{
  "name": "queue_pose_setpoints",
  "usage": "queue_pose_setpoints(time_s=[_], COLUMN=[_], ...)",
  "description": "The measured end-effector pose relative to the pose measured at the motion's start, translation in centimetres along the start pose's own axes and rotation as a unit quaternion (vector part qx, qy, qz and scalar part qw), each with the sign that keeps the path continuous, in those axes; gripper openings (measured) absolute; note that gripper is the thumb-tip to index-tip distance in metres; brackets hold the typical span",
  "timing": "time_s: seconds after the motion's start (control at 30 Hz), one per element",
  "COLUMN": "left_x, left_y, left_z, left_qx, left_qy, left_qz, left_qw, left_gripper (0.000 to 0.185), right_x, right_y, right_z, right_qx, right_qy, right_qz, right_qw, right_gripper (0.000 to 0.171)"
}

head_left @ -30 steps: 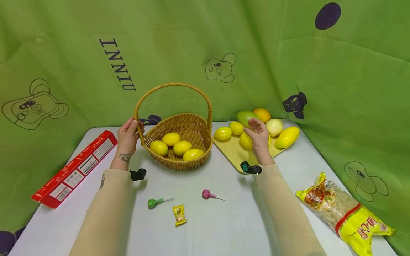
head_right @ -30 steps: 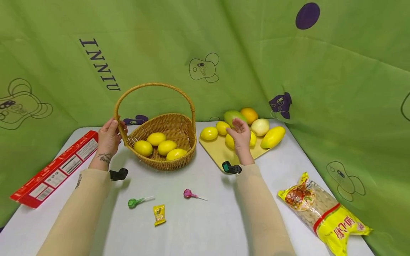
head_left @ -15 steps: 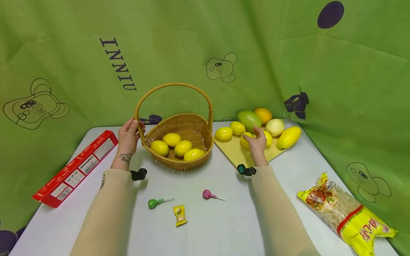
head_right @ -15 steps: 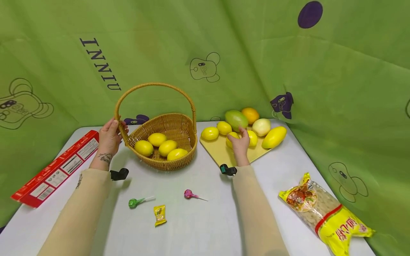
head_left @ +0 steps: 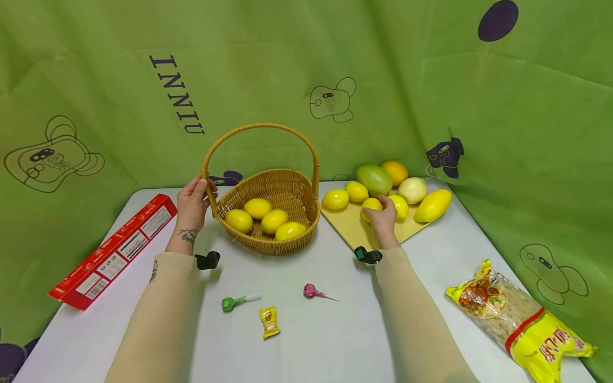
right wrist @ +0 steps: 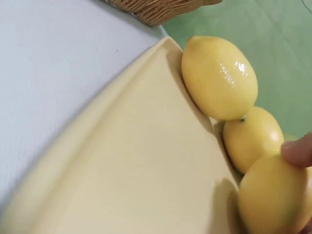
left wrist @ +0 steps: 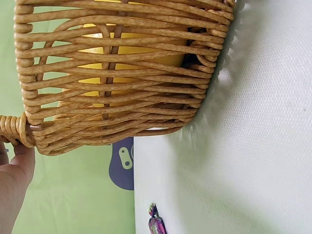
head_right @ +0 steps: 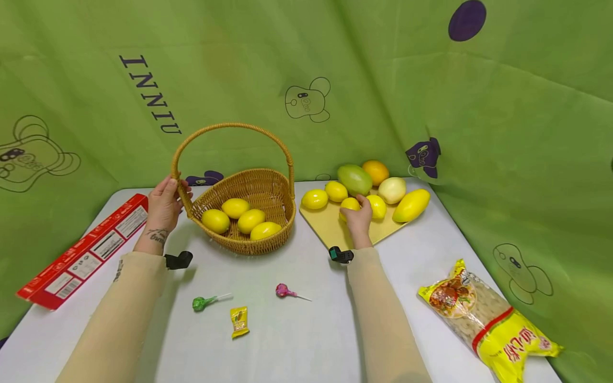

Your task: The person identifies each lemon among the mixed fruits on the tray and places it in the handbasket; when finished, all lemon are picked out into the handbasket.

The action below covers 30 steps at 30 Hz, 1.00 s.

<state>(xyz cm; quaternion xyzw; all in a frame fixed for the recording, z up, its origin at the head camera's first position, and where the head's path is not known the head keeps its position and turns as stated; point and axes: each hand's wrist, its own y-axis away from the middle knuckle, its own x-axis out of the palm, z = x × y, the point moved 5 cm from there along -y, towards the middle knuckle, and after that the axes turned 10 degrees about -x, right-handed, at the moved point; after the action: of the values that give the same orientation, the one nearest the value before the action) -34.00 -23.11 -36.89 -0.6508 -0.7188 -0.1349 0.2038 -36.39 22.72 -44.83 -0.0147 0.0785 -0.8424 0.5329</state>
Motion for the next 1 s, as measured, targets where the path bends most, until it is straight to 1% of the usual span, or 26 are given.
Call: queue_pose_setpoints(time_s=[0.13,0.23,0.33,0.4,0.43,0.5,0.57,0.63,0.7,0.77,0.83,1.0], left_x=[0.0,-0.1,-0.1,0.0,0.0,0.0,0.0,0.0,0.0,0.0,0.0,0.0], left_y=[0.0,0.1,0.1,0.0,0.0,0.0,0.0,0.0,-0.1,-0.1,-0.1,-0.1], left_z=[0.0,0.0,0.0,0.0,0.0,0.0,0.0,0.0,0.0,0.0,0.1,0.1], left_qx=[0.000,0.000,0.001,0.002,0.003,0.004,0.004,0.004,0.003,0.001,-0.001,0.000], left_qy=[-0.004,-0.004,-0.001,0.003,0.004,0.004,0.006,0.005,0.005,0.007,0.009,0.005], left_qz=[-0.002,-0.003,-0.002,0.000,0.001,0.003,0.005,0.004,0.003,0.001,0.000,-0.004], left_qw=[1.0000,1.0000,1.0000,1.0000,1.0000,1.0000,1.0000,1.0000,1.0000,1.0000,1.0000,1.0000], left_gripper=[0.022,0.023,0.022,0.020,0.019,0.017,0.015,0.014,0.014,0.015,0.015,0.014], right_x=[-0.1,0.0,0.3,0.7,1.0,1.6,2.4,3.3,4.4,5.8,7.2,11.1], right_y=[0.2,0.5,0.7,1.1,1.3,1.9,2.8,3.8,4.8,5.8,6.7,8.9], right_z=[1.0,2.1,3.2,4.0,4.4,5.3,6.2,7.1,7.8,8.3,8.7,9.4], right_qx=[-0.022,-0.043,-0.056,-0.063,-0.065,-0.070,-0.079,-0.089,-0.102,-0.115,-0.121,-0.129], right_qy=[-0.008,-0.043,-0.091,-0.123,-0.139,-0.171,-0.194,-0.212,-0.219,-0.215,-0.198,-0.132], right_qz=[0.001,0.016,0.051,0.090,0.114,0.170,0.227,0.279,0.321,0.358,0.386,0.444], right_qw=[1.000,0.998,0.993,0.986,0.982,0.968,0.951,0.932,0.916,0.901,0.893,0.877], right_gripper=[0.060,0.057,0.055,0.054,0.054,0.054,0.054,0.054,0.053,0.052,0.053,0.054])
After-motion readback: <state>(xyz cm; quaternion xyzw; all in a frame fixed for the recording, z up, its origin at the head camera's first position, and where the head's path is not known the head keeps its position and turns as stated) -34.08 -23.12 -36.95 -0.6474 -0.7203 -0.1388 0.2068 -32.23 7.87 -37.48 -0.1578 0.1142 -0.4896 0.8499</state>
